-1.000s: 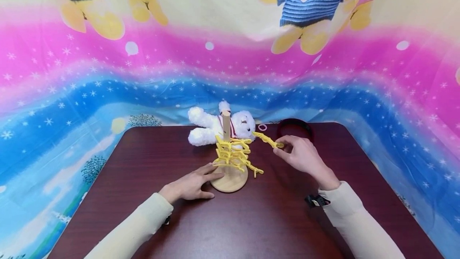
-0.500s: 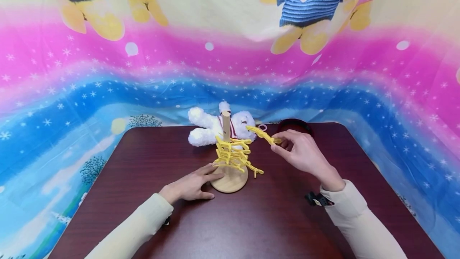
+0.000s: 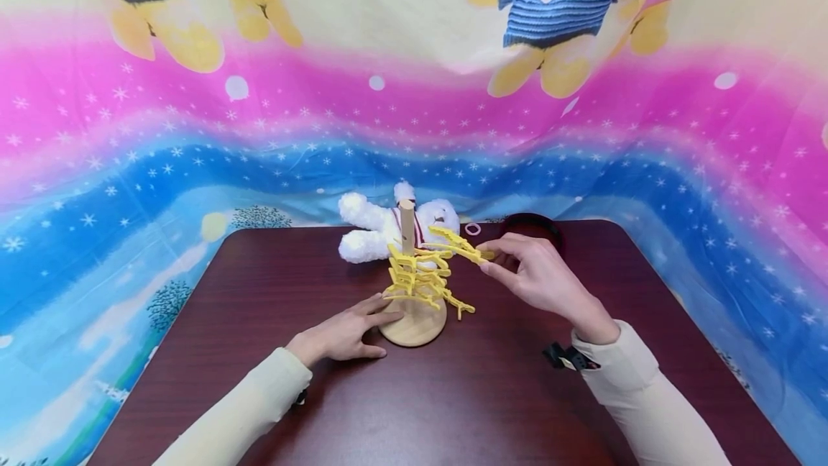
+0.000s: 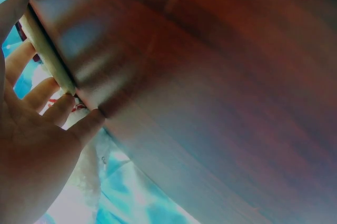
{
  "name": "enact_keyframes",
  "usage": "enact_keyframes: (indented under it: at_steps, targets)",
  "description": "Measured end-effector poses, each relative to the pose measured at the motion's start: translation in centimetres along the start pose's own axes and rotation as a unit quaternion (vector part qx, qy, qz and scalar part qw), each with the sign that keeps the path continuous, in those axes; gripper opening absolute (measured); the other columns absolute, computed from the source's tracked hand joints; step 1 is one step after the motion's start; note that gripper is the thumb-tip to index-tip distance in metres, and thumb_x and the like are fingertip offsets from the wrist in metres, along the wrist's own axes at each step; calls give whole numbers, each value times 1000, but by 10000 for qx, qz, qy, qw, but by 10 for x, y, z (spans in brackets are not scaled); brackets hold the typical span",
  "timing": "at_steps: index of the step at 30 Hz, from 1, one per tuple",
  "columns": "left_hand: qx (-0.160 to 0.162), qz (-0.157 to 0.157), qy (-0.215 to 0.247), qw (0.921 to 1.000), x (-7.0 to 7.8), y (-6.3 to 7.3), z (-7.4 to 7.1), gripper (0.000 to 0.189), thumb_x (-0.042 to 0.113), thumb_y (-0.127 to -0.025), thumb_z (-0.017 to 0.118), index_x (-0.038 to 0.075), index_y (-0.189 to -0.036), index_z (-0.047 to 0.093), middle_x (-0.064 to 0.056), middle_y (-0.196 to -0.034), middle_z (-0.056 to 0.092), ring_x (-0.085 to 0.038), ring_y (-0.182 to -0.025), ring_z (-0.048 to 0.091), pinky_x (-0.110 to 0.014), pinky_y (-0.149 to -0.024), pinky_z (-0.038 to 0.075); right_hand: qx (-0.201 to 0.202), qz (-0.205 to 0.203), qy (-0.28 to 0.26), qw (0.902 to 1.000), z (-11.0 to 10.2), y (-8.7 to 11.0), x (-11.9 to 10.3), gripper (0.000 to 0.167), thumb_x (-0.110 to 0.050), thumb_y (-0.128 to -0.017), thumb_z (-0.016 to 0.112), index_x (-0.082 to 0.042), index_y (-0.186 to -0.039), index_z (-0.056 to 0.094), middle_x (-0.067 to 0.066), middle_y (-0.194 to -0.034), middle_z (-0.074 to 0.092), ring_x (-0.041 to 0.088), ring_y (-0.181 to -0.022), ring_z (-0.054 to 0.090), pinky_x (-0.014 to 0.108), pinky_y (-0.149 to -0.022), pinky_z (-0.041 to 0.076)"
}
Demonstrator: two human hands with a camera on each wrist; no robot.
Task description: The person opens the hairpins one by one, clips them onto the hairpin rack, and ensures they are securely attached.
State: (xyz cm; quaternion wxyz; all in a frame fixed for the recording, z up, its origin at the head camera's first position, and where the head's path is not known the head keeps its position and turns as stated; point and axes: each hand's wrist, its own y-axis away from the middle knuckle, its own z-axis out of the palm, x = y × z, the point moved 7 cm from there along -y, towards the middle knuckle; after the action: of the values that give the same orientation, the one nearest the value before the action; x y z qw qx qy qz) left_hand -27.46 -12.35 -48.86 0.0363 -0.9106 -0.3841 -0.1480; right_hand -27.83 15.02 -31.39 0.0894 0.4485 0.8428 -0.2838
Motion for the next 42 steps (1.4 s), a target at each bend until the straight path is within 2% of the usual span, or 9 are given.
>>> enact_keyframes:
  at_steps: [17,19,21,24,28,31,34,38,42]
  targets:
    - [-69,-117,-36,9999,-3,0,1,73,47,-91,69,33,-155,38,-12,-165,27,-35,-154,21,-48,-117,37,-50,-442,125,9989,9,-18,-23,23,-26,-90,75,-21,-113,76,-7,-97,73,5,-78,64,29,-70,51]
    - [-51,-76,-39,10000,-3,0,1,73,46,-91,70,32,-155,38,-13,-164,27,-36,-154,21,-49,-117,37,-61,-494,134,9987,11,-20,-25,24,-26,-91,74,-21,-114,76,-4,-103,74,11,-87,68,33,-75,52]
    - [-13,-20,-36,10000,-3,0,1,73,45,-91,70,30,-154,38,-14,-164,28,-37,-153,22,-50,-116,37,-78,-532,139,9985,13,-23,-26,24,-26,-91,74,-21,-114,76,-1,-108,75,19,-103,70,38,-81,53]
    - [47,59,-60,10000,-2,0,0,73,44,-91,71,29,-154,39,-16,-163,30,-39,-152,24,-51,-115,38,-101,-557,142,9983,16,-26,-28,23,-27,-91,73,-21,-114,77,-1,-110,75,27,-122,64,42,-87,53]
    - [53,62,-56,10000,-1,0,0,73,43,-91,71,30,-154,39,-16,-163,29,-38,-153,24,-51,-115,38,-106,-626,80,9979,19,-29,-30,24,-26,-92,72,-21,-115,76,-2,-104,75,21,-97,70,38,-76,52]
    - [38,34,-42,10000,0,0,0,73,43,-90,72,30,-154,39,-16,-163,29,-38,-153,23,-50,-115,38,-101,-668,61,9977,20,-30,-32,24,-26,-92,72,-21,-115,76,-2,-104,75,20,-94,69,38,-76,52]
    - [16,11,-37,10000,0,0,0,73,43,-91,71,30,-154,39,-16,-163,29,-37,-153,23,-50,-116,38,-142,-650,52,9978,22,-32,-33,24,-26,-92,73,-20,-115,76,-1,-108,75,22,-103,69,40,-83,53]
    - [-46,-51,-6,10000,1,0,-1,72,43,-91,71,30,-154,39,-15,-163,28,-37,-153,22,-49,-116,37,-252,-630,40,9977,26,-35,-33,23,-26,-93,72,-20,-115,76,-3,-105,74,13,-81,64,34,-76,51]
    - [-57,-73,2,10000,0,0,-1,72,43,-91,71,30,-154,39,-15,-164,28,-37,-153,22,-50,-116,38,-240,-693,82,9973,28,-38,-34,22,-25,-93,71,-20,-114,77,-4,-103,74,8,-77,59,31,-73,49]
